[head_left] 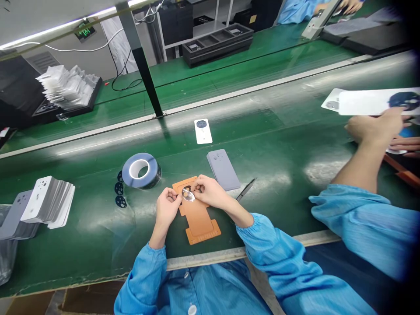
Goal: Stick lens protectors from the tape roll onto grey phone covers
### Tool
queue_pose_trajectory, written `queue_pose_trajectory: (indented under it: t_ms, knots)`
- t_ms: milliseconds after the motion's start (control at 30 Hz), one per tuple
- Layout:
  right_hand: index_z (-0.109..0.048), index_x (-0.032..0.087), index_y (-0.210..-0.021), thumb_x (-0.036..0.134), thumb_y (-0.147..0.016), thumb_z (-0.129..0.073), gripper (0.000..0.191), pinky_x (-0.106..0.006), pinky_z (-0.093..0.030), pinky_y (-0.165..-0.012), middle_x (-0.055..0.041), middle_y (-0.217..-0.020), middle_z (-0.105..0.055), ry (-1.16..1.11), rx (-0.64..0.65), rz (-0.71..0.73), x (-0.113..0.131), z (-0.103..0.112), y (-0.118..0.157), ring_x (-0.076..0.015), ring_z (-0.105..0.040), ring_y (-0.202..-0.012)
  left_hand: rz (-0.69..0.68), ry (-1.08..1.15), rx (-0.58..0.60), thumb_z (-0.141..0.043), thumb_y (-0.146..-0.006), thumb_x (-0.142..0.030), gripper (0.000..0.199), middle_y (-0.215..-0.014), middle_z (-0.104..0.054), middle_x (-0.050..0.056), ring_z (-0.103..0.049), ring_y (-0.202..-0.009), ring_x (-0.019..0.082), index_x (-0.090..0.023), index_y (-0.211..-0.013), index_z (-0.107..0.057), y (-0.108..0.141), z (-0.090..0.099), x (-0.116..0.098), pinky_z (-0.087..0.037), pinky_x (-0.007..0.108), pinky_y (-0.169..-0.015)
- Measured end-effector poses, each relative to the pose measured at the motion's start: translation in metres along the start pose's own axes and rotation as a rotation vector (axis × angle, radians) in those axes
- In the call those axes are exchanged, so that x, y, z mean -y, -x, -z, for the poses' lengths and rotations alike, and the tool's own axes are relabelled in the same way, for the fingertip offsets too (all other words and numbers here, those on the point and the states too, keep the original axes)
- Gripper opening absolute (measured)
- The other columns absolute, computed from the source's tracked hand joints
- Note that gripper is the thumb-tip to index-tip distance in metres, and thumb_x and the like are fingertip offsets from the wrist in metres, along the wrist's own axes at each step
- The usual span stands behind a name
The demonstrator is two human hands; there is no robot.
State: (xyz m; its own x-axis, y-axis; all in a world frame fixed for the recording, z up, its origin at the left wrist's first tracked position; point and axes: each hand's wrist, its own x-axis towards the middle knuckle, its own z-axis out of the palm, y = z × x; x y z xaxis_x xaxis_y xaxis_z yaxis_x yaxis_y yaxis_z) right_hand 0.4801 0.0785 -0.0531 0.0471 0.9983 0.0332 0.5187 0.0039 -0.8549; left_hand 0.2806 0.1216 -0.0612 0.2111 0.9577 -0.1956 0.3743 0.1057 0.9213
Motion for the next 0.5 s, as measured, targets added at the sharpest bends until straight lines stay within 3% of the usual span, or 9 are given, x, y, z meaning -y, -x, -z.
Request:
queue_pose_trajectory:
  t_ms: [167,500]
  knots:
    - [-0.073,0.022,-0.080,0.009,-0.078,-0.066,0.015,-0.027,-0.046,-0.073,-0.0005,-0.085,-0.062,0.000,0.005,0.013,0.0006,0.0002,0.0007,-0.0142,-0.060,-0.076,0.042,0.107,0.047,-0.078,-0.073,-0.042,0.033,-0.059,-0.053,-0.006,-0.049,-0.047,0.008,-0.019,-0.076,-0.054,-0.0011,0.0013,-0.0049,-0.042,0.020,-0.046]
    - [-0.072,0.021,-0.080,0.012,-0.080,-0.068,0.010,-0.026,-0.044,-0.067,0.0004,-0.085,-0.061,-0.031,-0.019,-0.026,0.0013,-0.0017,0.0012,-0.0125,-0.059,-0.071,0.036,0.027,0.033,-0.078,-0.072,-0.037,0.031,-0.061,-0.053,-0.005,-0.049,-0.049,0.007,-0.019,-0.076,-0.053,-0.0019,0.0001,-0.0042,-0.043,0.018,-0.047]
